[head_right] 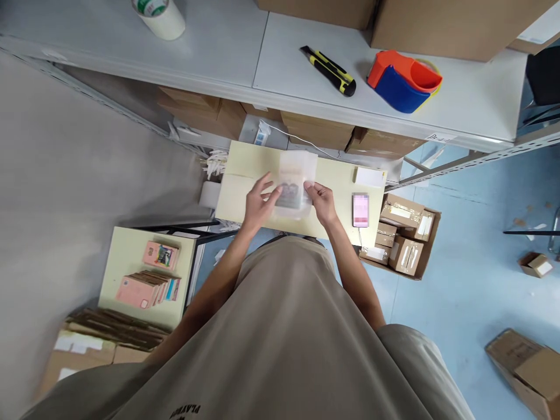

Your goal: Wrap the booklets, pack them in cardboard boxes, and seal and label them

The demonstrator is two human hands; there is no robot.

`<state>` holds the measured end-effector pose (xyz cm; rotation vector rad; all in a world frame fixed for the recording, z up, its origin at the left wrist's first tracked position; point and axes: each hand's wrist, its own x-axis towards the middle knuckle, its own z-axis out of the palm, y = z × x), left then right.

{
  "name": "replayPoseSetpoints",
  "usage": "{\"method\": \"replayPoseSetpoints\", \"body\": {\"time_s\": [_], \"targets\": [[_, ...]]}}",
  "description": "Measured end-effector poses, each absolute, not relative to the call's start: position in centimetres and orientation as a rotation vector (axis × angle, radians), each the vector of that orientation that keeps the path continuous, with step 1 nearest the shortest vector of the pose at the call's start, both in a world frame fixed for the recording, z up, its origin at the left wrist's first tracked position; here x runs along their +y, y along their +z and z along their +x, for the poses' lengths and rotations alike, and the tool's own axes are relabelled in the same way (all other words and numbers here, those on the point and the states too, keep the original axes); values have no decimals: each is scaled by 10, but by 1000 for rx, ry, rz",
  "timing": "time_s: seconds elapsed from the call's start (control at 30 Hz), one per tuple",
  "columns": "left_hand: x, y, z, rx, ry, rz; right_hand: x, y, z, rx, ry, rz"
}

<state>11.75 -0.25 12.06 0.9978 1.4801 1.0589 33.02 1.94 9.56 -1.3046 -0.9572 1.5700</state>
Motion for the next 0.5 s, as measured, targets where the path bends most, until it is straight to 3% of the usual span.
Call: {"method": "replayPoseSetpoints", "body": {"time_s": [0.3, 0.5], "targets": [[-8, 167, 89, 1232, 1066, 786, 12, 123, 336, -884, 1776, -1175], [-4, 159, 83, 1329, 1047, 859, 20, 126, 333, -953, 1748, -1160]]}}
